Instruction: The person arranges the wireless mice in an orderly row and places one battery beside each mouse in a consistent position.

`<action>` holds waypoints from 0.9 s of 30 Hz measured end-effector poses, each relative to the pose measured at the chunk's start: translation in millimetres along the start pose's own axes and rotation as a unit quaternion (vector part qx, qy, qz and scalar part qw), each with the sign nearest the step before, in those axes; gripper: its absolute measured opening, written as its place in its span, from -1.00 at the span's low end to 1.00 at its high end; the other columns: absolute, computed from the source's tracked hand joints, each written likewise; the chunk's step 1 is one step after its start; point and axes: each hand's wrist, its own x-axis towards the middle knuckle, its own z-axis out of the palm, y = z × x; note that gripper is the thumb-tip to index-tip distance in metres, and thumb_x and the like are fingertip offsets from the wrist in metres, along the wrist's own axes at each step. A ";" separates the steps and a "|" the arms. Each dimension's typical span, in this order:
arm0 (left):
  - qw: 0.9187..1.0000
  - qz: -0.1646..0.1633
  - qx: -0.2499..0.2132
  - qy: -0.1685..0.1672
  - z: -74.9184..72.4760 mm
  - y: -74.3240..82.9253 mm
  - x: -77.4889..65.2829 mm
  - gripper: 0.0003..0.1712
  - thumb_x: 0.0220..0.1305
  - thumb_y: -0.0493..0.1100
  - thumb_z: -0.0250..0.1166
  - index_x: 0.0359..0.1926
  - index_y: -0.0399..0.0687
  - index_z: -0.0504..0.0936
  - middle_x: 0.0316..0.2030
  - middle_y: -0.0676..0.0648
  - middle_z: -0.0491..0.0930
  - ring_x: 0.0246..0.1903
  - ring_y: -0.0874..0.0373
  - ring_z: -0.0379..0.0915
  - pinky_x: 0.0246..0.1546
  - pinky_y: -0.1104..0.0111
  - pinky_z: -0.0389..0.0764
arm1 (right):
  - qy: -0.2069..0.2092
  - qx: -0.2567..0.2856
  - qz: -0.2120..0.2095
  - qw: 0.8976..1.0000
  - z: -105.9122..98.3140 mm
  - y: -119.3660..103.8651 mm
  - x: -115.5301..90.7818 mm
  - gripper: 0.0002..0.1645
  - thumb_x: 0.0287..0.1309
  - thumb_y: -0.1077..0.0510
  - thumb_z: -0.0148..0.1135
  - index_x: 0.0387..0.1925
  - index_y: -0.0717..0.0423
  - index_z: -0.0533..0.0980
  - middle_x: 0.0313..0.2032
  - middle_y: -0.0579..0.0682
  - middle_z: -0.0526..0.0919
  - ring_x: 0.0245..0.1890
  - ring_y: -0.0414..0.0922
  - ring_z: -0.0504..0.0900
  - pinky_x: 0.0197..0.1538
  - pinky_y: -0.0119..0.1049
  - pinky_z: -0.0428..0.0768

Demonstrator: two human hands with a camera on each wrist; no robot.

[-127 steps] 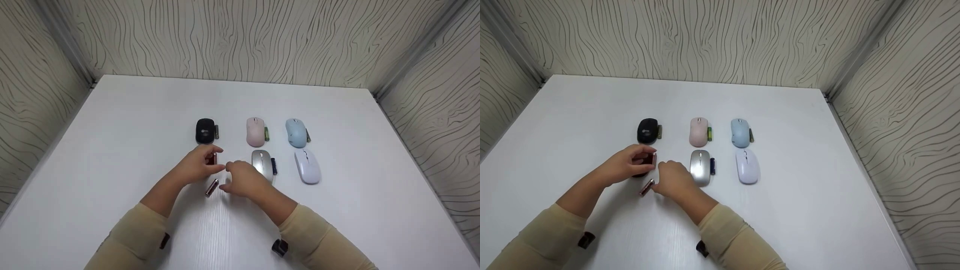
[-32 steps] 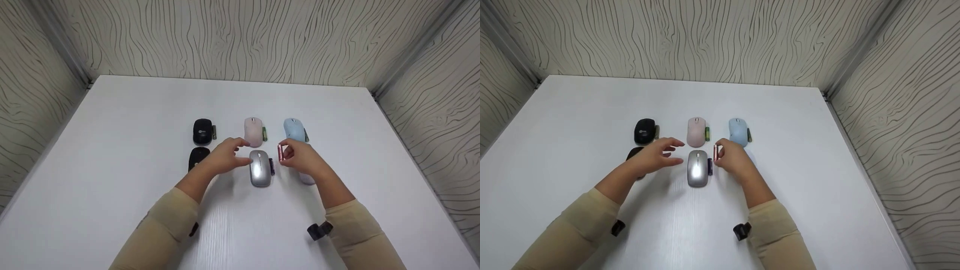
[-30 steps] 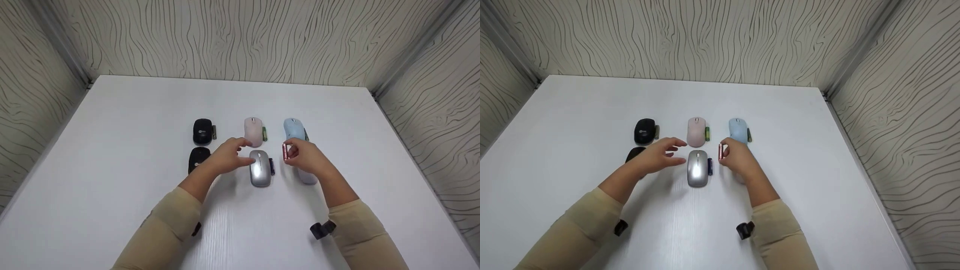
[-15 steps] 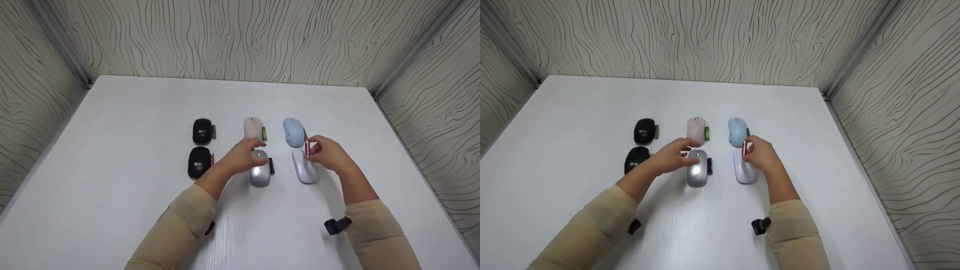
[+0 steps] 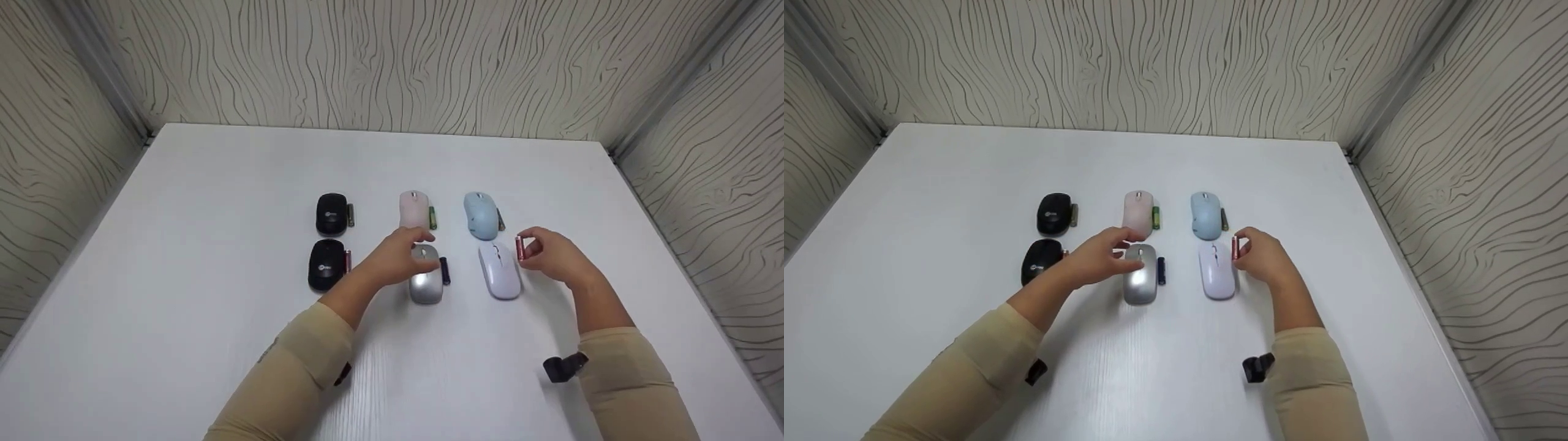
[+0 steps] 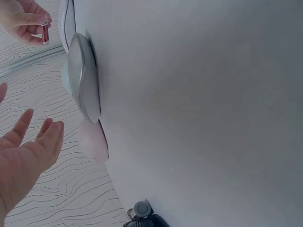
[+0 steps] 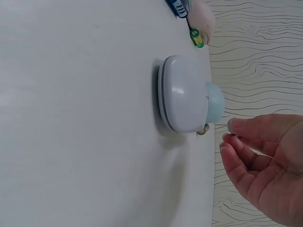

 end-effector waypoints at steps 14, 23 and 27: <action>1.000 0.001 0.001 -0.007 -4.8 -7.4 -10.4 -0.42 0.05 0.01 0.35 0.11 0.01 0.45 0.05 -0.12 0.40 0.07 0.00 0.32 0.03 0.21 0.41 | -0.027 -0.049 0.029 0.998 12.3 14.9 7.4 -0.39 0.03 0.28 0.23 0.15 0.18 0.30 -0.27 0.12 0.48 -0.30 -0.04 0.46 -0.29 -0.28 0.46; 0.999 0.025 0.020 -0.010 -4.4 -14.5 -15.8 -0.41 0.07 -0.03 0.35 0.13 -0.05 0.45 0.08 -0.16 0.39 0.07 -0.03 0.33 0.03 0.21 0.40 | -0.038 -0.065 0.012 0.997 19.1 17.3 9.7 -0.42 0.00 0.33 0.21 0.13 0.16 0.33 -0.31 0.09 0.47 -0.32 -0.04 0.44 -0.30 -0.27 0.43; 0.999 0.025 0.019 -0.012 -3.6 -15.5 -16.2 -0.41 0.07 -0.04 0.34 0.14 -0.06 0.44 0.07 -0.17 0.39 0.07 -0.05 0.33 0.04 0.21 0.38 | -0.045 -0.061 0.001 0.997 18.9 17.6 9.2 -0.39 -0.01 0.34 0.21 0.14 0.17 0.31 -0.32 0.08 0.48 -0.33 -0.04 0.44 -0.29 -0.26 0.43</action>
